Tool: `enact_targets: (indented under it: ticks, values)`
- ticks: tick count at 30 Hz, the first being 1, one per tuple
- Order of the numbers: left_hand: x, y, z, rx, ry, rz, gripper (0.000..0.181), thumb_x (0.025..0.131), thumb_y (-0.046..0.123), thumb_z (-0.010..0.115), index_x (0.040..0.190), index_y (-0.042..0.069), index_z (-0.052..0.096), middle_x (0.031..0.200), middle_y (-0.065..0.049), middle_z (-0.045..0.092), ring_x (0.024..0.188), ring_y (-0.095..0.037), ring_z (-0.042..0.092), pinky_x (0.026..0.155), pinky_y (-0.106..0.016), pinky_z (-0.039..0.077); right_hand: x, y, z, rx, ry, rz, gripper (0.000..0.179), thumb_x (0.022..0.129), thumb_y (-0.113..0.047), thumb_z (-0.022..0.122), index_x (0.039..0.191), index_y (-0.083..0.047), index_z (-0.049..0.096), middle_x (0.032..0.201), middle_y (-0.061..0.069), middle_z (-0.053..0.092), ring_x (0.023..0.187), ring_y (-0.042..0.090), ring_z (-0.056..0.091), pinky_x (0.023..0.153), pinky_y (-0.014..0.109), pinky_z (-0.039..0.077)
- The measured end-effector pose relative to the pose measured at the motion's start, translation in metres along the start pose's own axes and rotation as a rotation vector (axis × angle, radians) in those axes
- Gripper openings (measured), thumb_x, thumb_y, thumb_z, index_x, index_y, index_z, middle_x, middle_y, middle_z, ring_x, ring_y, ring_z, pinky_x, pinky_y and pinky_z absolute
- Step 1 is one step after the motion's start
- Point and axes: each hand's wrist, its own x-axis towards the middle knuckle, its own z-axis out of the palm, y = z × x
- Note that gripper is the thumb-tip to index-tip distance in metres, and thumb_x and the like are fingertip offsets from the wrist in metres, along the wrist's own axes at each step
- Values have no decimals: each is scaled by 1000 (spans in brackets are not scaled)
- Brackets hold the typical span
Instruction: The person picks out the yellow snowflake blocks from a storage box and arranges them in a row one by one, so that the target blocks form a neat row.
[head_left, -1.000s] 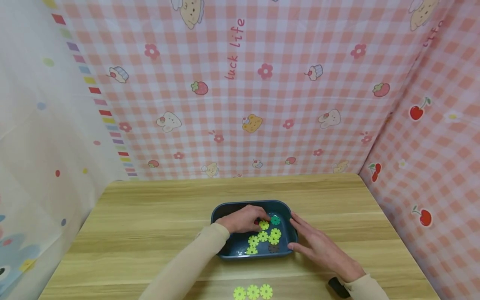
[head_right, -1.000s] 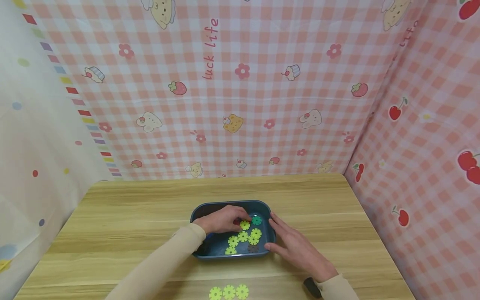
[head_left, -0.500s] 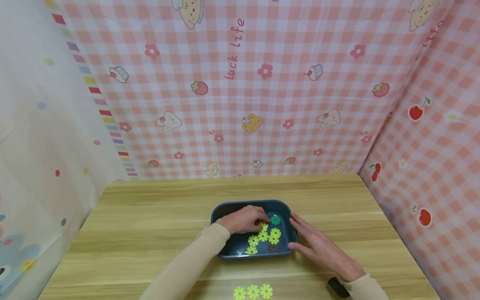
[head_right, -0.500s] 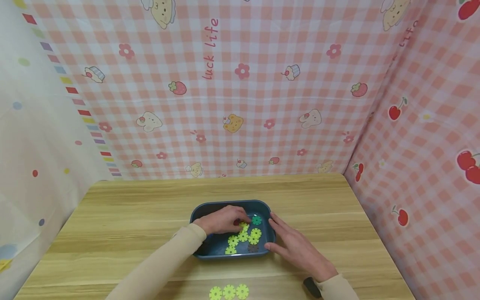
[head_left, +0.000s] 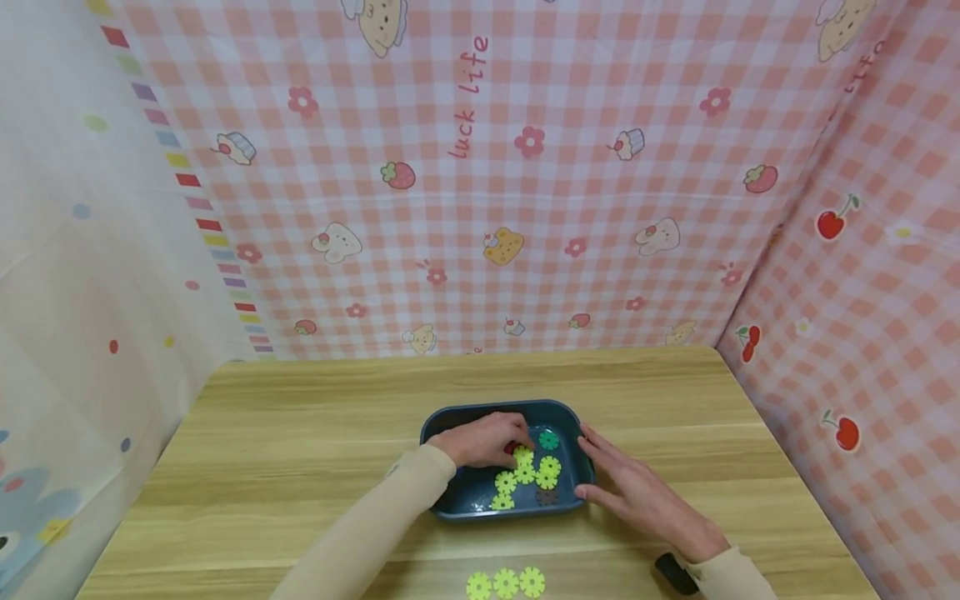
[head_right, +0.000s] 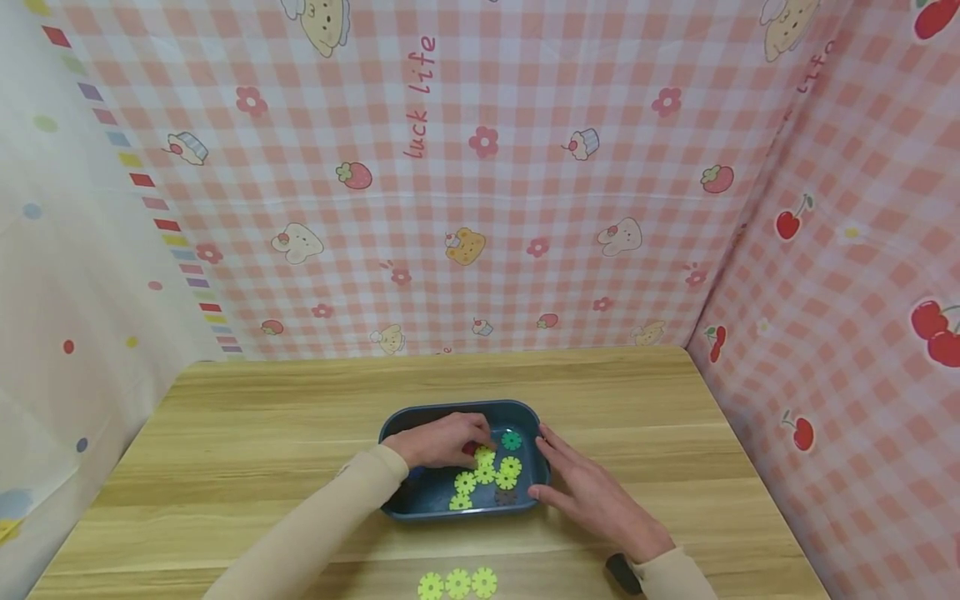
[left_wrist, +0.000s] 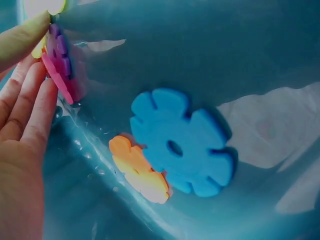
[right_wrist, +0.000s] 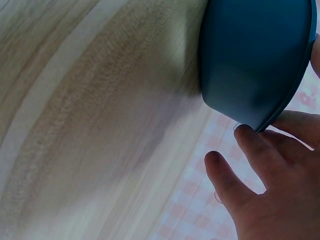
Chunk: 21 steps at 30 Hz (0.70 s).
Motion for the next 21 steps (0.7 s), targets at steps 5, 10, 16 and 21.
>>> enact_targets:
  ticks: [5,10,16,21]
  values:
    - [0,1,-1,33,-14,-11,34,97,21,76,131,18,73,126,2,63,109,-7,57,103,-22,47,0,-1,0,1,1,0,71,101,-37,68,155,2,43,168,15,28,147,40,40,111,57,42]
    - [-3,4,-7,40,6,-6,33,99,24,74,131,17,72,122,4,63,100,-6,54,95,-19,49,-1,0,0,5,4,-3,71,102,-36,67,155,2,43,168,16,28,146,41,40,111,59,41]
    - [-11,13,-20,3,54,-2,34,100,25,71,133,15,71,121,3,62,98,-9,55,92,-21,50,-2,0,1,-1,12,-6,70,102,-36,67,155,3,42,168,17,27,146,42,40,110,60,41]
    - [-22,22,-35,2,83,-20,34,101,26,70,134,16,71,127,1,63,110,-13,59,99,-25,50,-2,-1,2,6,16,-9,70,102,-35,67,155,3,43,168,17,27,146,42,39,110,61,41]
